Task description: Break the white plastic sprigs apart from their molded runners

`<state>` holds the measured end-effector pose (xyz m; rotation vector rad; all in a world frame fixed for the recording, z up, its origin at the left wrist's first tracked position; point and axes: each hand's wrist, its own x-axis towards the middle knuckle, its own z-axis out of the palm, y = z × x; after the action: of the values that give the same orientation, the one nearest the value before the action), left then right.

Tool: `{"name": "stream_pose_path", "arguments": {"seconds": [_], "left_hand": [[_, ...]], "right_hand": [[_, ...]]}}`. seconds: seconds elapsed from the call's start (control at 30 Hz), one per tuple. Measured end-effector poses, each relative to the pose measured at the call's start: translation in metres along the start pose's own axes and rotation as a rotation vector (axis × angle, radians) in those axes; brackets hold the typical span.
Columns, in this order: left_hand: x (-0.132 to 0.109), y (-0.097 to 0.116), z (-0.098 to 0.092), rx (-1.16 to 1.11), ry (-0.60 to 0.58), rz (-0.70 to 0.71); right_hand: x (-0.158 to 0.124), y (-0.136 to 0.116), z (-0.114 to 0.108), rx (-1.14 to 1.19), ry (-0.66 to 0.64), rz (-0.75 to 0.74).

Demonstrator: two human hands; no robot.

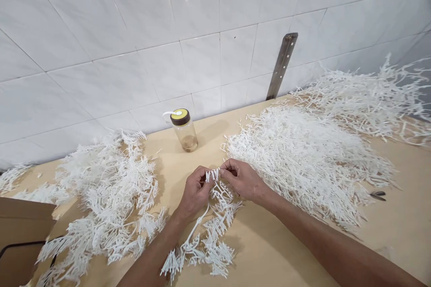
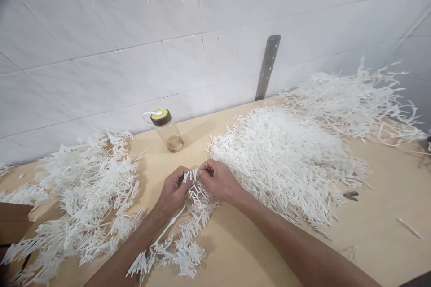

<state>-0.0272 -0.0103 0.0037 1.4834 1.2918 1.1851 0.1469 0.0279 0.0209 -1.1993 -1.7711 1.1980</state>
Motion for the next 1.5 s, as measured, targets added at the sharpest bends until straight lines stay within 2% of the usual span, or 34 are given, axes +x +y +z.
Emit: {"name": "stream_pose_path", "arguments": {"seconds": [0.23,0.47,0.6,0.73,0.87,1.0,1.13,1.23,1.37,1.43,1.5], "left_hand": [[0.0,-0.004,0.003,-0.096,0.006,-0.071],[-0.003,0.004,0.005,-0.21,-0.052,-0.182],[-0.002,0.002,0.006,-0.122,-0.019,-0.14],[-0.001,-0.001,0.005,-0.128,-0.032,-0.105],[-0.003,0.0,0.007,-0.162,-0.064,-0.14],[-0.007,0.002,0.01,-0.04,-0.002,-0.057],[-0.009,0.002,0.012,-0.02,-0.014,-0.004],[-0.007,0.001,0.013,-0.077,0.011,-0.035],[-0.003,-0.001,0.013,-0.085,0.052,-0.004],[-0.003,-0.002,0.013,-0.08,0.05,0.004],[-0.003,-0.003,0.013,-0.082,0.042,-0.005]], "right_hand": [[0.0,0.003,0.003,-0.015,0.03,-0.011],[0.001,0.009,0.006,-0.126,0.082,-0.118],[0.0,0.008,0.005,-0.127,0.117,-0.106],[-0.002,0.006,0.005,-0.161,0.135,-0.117],[-0.004,0.008,0.011,-0.315,0.18,-0.212],[-0.001,0.011,0.014,-0.518,0.3,-0.334],[0.005,0.006,0.0,-0.538,0.471,-0.397],[0.004,-0.001,-0.018,-0.482,0.521,-0.447],[0.002,-0.004,-0.039,-0.525,0.609,-0.413],[0.001,-0.004,-0.041,-0.505,0.604,-0.383],[-0.001,-0.005,-0.035,-0.412,0.489,-0.344]]}}
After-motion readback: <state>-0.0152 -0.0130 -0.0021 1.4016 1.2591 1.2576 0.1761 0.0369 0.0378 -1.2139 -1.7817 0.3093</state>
